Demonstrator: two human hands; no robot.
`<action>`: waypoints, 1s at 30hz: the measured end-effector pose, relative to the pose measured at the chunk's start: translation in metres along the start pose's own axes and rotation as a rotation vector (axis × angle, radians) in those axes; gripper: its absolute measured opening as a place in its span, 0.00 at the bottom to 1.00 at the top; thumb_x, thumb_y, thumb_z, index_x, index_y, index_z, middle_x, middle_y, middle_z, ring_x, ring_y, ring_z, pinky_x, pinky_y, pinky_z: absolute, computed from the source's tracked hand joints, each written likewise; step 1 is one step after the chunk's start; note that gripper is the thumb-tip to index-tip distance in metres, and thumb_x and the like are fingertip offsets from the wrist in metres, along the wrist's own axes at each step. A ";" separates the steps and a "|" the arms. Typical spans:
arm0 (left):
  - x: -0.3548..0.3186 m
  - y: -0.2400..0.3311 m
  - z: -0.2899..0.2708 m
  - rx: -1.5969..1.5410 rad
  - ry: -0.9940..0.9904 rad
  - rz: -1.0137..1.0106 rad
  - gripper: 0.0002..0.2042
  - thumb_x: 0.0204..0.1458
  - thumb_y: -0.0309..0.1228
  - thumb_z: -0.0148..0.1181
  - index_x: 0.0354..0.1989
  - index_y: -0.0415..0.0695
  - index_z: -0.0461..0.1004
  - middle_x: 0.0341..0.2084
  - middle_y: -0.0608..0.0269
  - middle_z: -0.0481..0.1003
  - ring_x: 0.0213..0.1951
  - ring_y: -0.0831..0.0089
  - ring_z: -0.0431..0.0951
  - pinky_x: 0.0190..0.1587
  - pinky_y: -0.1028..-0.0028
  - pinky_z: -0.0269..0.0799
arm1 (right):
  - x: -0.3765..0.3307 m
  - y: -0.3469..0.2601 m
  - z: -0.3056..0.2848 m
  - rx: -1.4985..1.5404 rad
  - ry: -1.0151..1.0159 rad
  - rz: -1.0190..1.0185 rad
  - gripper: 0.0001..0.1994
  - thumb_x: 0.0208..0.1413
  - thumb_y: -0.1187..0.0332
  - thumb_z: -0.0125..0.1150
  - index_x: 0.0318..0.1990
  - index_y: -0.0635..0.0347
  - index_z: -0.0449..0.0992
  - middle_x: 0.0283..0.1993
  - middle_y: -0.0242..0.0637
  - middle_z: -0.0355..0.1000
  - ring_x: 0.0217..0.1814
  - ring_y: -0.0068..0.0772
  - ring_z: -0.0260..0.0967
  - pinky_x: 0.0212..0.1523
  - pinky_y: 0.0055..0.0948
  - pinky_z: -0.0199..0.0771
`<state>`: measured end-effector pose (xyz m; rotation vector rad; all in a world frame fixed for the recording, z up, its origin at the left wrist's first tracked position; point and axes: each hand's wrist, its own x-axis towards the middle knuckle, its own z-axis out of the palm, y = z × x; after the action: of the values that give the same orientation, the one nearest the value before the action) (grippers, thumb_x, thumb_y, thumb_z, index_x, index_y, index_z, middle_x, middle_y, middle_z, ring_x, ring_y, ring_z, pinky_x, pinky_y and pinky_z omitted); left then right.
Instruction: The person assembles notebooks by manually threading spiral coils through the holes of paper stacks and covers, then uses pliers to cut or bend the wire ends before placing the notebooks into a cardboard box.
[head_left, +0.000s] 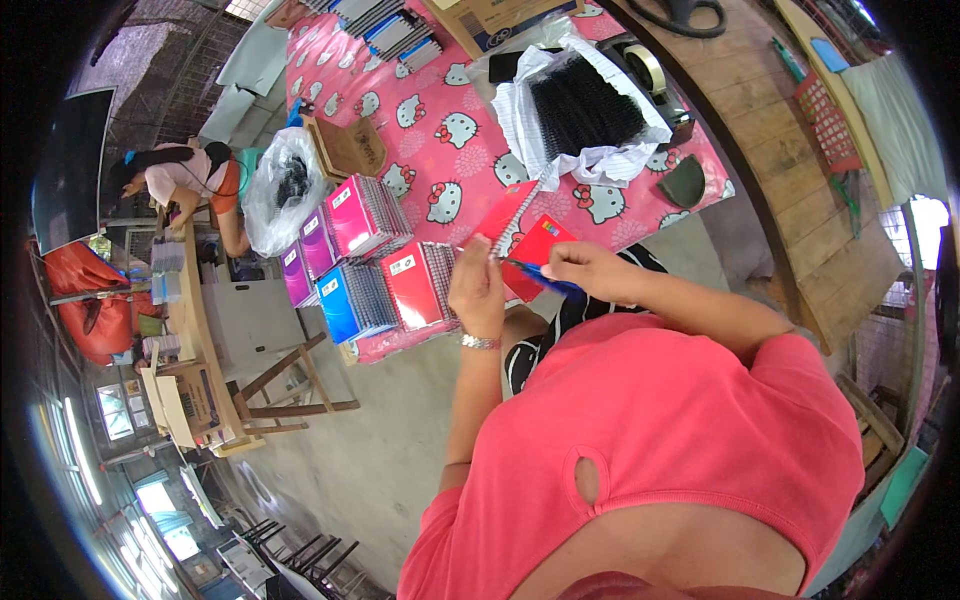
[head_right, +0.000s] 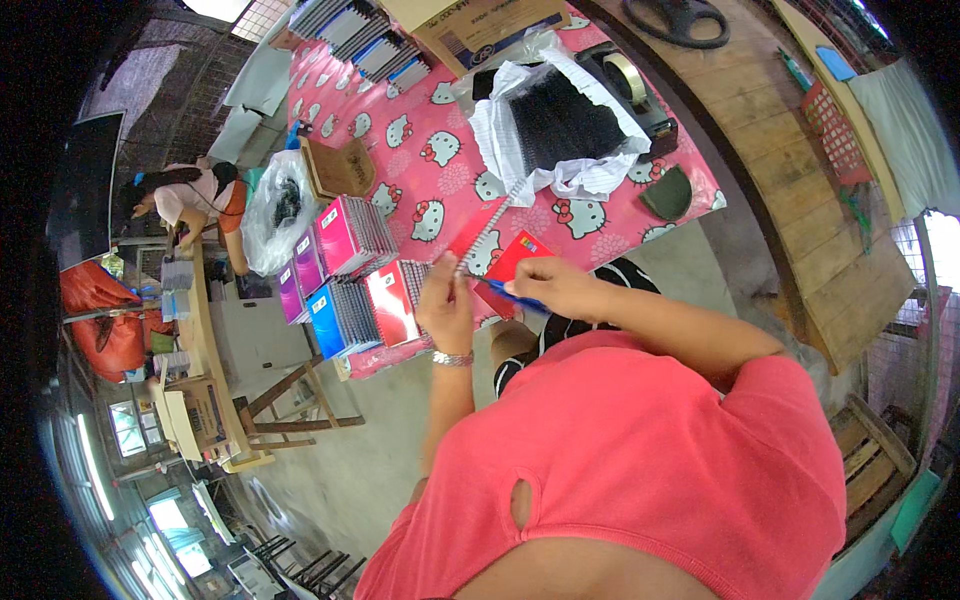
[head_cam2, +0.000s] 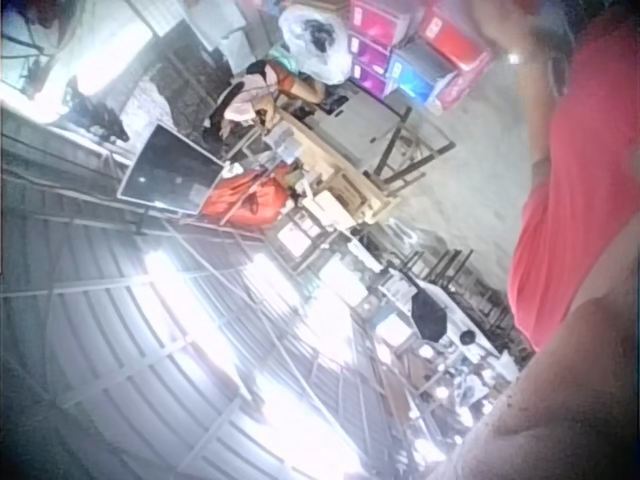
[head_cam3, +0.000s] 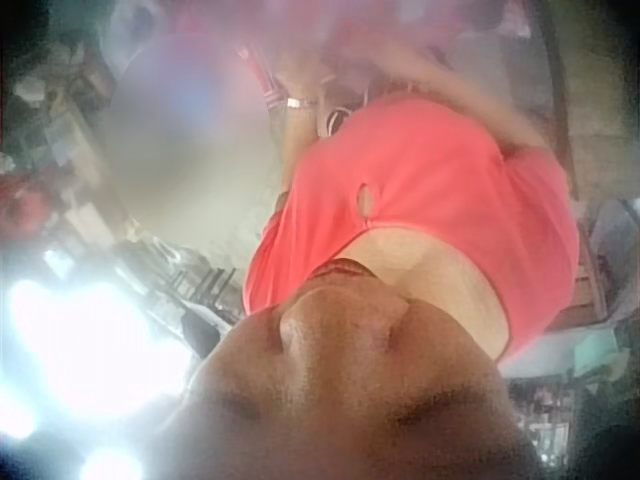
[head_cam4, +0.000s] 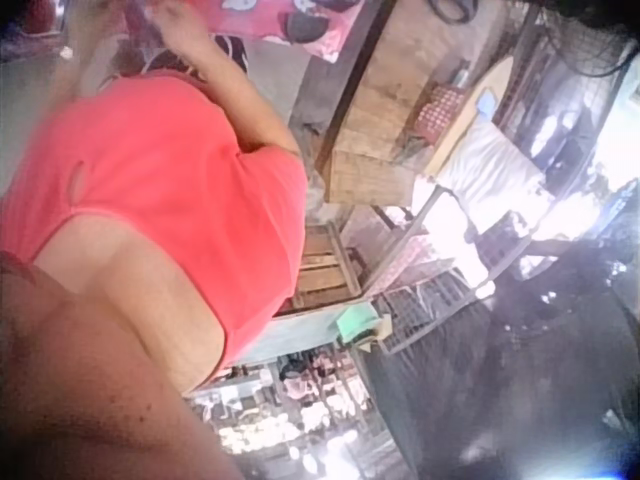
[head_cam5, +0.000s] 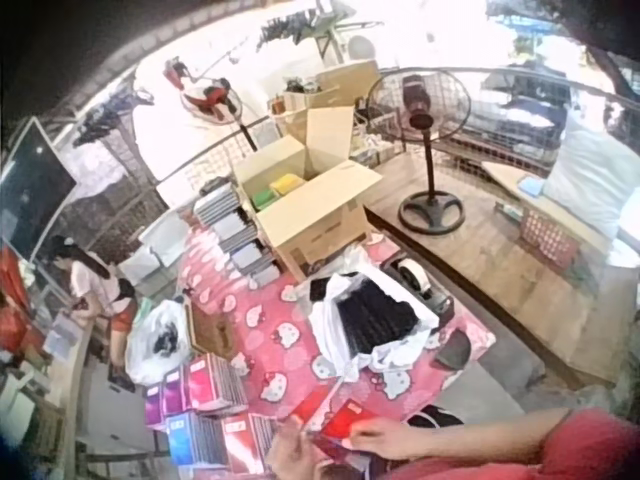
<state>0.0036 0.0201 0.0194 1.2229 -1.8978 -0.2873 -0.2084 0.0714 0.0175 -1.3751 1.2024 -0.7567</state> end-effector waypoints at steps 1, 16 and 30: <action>0.014 0.005 -0.012 0.077 0.014 0.119 0.13 0.46 0.18 0.60 0.42 0.38 0.77 0.40 0.53 0.79 0.41 0.59 0.78 0.44 0.65 0.73 | 0.001 0.004 -0.007 0.049 -0.021 0.017 0.11 0.56 0.62 0.61 0.32 0.58 0.69 0.30 0.40 0.68 0.33 0.33 0.69 0.34 0.32 0.66; 0.046 -0.055 -0.069 0.731 -0.431 -0.191 0.28 0.49 0.31 0.58 0.62 0.51 0.62 0.62 0.51 0.61 0.62 0.52 0.62 0.59 0.52 0.61 | 0.148 0.022 -0.094 -0.855 0.628 -0.290 0.07 0.51 0.71 0.52 0.37 0.61 0.71 0.38 0.46 0.69 0.41 0.50 0.72 0.39 0.44 0.75; -0.004 -0.086 -0.086 0.545 -0.162 -0.312 0.22 0.56 0.33 0.56 0.59 0.39 0.64 0.58 0.39 0.63 0.60 0.44 0.62 0.59 0.56 0.61 | 0.201 0.027 -0.082 -1.005 0.826 0.065 0.08 0.55 0.68 0.51 0.39 0.61 0.72 0.39 0.49 0.72 0.38 0.46 0.76 0.32 0.38 0.80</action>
<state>0.1241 0.0009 0.0207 1.9166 -1.9873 -0.0250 -0.2350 -0.1399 -0.0305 -1.8485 2.4896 -0.7101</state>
